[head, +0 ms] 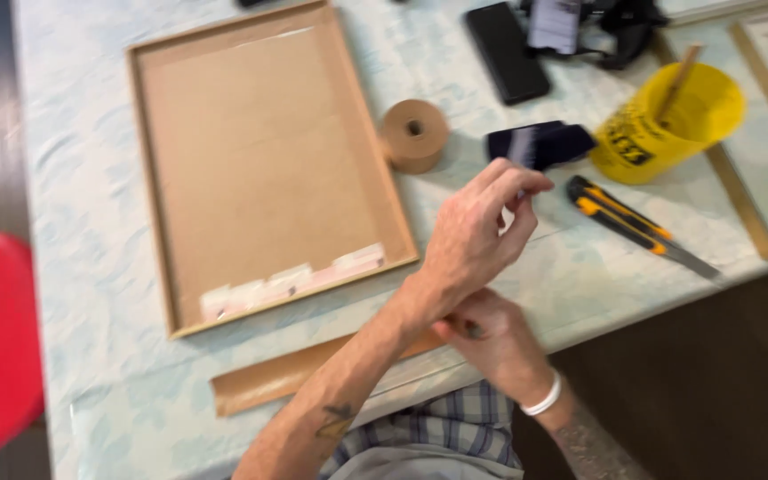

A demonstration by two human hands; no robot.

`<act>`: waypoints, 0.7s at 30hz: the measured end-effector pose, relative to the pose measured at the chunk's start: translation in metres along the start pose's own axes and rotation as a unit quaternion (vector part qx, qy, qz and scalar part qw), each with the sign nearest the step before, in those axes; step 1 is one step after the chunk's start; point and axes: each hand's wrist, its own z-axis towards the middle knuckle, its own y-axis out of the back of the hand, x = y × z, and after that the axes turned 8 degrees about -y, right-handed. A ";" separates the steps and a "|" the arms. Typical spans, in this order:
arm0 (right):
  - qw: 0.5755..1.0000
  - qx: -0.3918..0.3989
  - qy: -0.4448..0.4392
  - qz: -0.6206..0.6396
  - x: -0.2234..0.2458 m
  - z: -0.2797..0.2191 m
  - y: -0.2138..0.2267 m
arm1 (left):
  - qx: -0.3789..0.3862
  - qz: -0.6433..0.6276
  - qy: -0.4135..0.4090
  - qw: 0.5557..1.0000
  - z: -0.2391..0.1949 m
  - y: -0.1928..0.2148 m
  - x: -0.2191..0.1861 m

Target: Applying brown paper tape to the back of a picture frame to seal the backing and glass.

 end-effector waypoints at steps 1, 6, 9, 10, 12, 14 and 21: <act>0.997 -0.026 0.071 0.002 0.013 0.000 0.005 | 0.043 0.007 0.017 0.999 0.006 -0.014 0.007; 0.982 -0.067 0.172 -0.032 0.026 0.000 0.017 | 0.089 -0.022 -0.021 0.996 0.030 -0.060 0.033; 0.980 -0.089 0.177 -0.022 0.026 -0.001 0.024 | 0.091 -0.036 -0.038 0.994 0.039 -0.079 0.042; 0.977 -0.096 0.187 -0.026 0.025 0.001 0.027 | 0.105 -0.012 -0.013 0.994 0.042 -0.088 0.048; 0.974 -0.109 0.194 -0.033 0.022 0.002 0.032 | 0.122 0.007 0.009 0.992 0.046 -0.105 0.057; 0.968 -0.136 0.205 -0.055 0.016 0.003 0.035 | 0.156 0.025 0.053 0.986 0.049 -0.119 0.066; 0.963 -0.144 0.218 -0.068 0.011 -0.004 0.073 | 0.152 0.058 0.037 0.986 0.040 -0.160 0.078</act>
